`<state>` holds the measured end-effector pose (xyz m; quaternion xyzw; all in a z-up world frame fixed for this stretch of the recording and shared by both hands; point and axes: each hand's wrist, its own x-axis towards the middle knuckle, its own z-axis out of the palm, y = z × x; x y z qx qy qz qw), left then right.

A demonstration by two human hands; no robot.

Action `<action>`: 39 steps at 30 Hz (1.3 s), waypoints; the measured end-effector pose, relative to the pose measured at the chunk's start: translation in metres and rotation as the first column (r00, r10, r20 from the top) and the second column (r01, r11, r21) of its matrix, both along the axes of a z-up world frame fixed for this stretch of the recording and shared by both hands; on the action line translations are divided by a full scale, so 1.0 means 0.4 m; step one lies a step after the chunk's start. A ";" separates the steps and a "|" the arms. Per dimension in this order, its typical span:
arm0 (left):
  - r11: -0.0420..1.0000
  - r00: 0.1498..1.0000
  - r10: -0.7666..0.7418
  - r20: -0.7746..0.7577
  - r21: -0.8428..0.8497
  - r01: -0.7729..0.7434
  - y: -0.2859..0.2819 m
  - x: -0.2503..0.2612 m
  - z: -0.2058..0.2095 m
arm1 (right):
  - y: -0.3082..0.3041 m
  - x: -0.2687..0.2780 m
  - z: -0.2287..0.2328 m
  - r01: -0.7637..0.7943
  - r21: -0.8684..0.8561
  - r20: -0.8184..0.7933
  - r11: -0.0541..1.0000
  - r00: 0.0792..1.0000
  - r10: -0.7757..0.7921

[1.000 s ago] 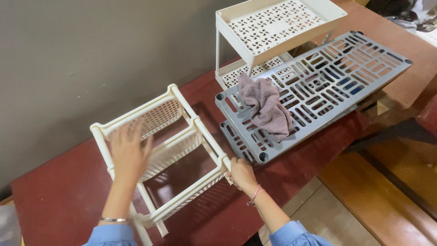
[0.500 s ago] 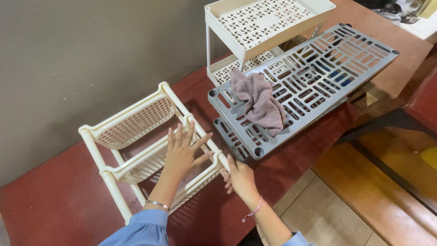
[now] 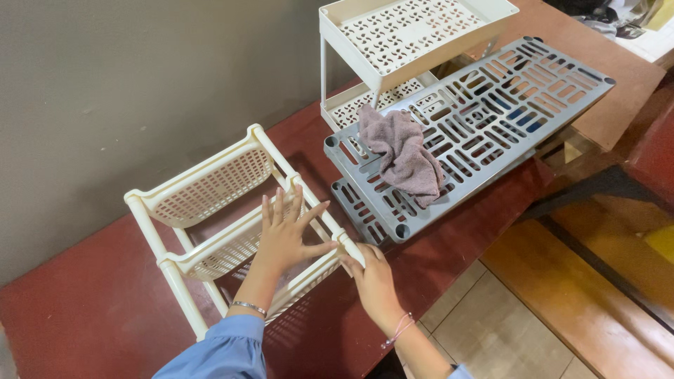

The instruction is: The person assembles a pink plastic basket by inserting pink support rods into its frame, then places it on a table. The person also handles a white plastic basket, removing a small white connector piece from its frame.

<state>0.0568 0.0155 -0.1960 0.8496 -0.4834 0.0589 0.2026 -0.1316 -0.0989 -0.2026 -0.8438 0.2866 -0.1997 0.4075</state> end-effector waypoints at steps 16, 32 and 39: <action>0.998 1.000 0.026 -0.014 0.056 -0.025 -0.003 -0.001 0.001 | 0.009 0.004 0.065 0.152 0.150 -0.129 0.977 0.983 -0.133; 0.997 0.999 0.029 -0.036 0.067 -0.027 -0.005 -0.003 0.012 | 0.007 -0.017 0.047 0.040 -0.217 0.035 0.975 0.999 -0.033; 0.999 1.000 0.024 -0.012 0.045 -0.023 -0.003 -0.005 0.008 | 0.006 -0.011 0.028 -0.045 -0.387 -0.137 0.921 0.991 -0.010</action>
